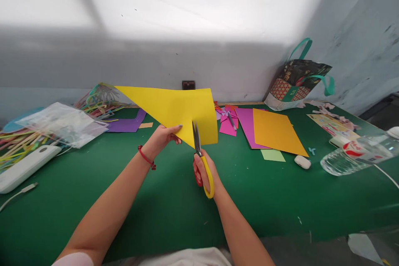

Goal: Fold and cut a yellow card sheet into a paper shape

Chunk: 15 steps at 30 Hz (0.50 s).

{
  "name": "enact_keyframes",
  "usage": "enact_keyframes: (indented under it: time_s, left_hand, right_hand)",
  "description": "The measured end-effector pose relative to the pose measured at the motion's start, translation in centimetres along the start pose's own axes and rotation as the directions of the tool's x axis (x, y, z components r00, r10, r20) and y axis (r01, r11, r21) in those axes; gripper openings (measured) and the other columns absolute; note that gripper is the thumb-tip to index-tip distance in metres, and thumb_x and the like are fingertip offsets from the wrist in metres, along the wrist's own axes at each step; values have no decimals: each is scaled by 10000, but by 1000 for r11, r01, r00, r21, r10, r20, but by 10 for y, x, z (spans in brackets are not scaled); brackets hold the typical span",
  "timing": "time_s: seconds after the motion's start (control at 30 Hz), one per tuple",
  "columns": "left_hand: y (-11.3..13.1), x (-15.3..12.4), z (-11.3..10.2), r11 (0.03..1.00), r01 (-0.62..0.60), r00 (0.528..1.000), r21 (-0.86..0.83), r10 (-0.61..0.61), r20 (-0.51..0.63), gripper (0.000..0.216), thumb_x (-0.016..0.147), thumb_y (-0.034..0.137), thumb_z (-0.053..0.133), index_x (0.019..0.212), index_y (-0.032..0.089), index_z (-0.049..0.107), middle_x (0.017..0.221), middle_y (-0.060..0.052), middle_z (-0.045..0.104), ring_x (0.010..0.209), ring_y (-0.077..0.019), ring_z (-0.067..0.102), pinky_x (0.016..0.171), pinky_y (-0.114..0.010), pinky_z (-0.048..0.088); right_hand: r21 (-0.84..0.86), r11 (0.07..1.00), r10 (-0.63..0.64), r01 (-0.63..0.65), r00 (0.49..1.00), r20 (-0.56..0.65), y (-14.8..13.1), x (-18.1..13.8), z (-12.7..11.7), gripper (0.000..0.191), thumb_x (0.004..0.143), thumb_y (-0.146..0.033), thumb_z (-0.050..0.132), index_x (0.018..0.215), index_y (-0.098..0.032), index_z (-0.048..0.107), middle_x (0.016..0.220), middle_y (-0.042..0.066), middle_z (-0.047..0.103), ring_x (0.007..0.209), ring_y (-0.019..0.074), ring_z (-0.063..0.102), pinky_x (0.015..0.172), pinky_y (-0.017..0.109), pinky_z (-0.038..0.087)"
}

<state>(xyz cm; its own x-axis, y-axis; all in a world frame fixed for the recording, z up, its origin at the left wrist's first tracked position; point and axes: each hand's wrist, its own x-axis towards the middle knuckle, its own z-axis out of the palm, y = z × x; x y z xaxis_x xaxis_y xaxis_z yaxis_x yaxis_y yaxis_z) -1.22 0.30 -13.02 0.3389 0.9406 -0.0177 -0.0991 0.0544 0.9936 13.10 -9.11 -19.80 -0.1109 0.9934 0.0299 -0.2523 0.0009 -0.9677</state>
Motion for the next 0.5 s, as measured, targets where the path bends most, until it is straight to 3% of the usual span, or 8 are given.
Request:
enact_keyframes:
  time_s: [0.13, 0.3, 0.5]
  left_hand:
    - [0, 0, 1, 1000, -13, 1000, 9, 13, 24, 323, 654, 308, 673, 874, 88, 587, 703, -62, 660, 414, -111, 569, 427, -238, 487]
    - [0, -1, 5, 994, -11, 997, 105, 4, 71, 310, 665, 317, 672, 845, 86, 570, 580, -41, 640, 407, -143, 586, 420, -246, 495]
    - [-1, 0, 11, 978, -31, 996, 204, 48, -78, 114, 719, 199, 611, 779, 116, 563, 533, -7, 632, 382, -136, 583, 404, -230, 495]
  right_hand:
    - [-55, 998, 39, -40, 999, -24, 0, 1, 0, 422, 778, -583, 462, 977, -212, 452, 504, -103, 371, 298, 46, 272, 286, 188, 297]
    - [-45, 998, 30, -33, 998, -55, 1, 2, -2, 462, 773, -592, 454, 991, -186, 492, 474, -104, 366, 288, 51, 283, 280, 191, 300]
    - [-35, 997, 72, -72, 997, -9, 0, 2, -2, 395, 801, -557, 431, 930, -190, 502, 431, -107, 386, 264, 55, 295, 281, 188, 312]
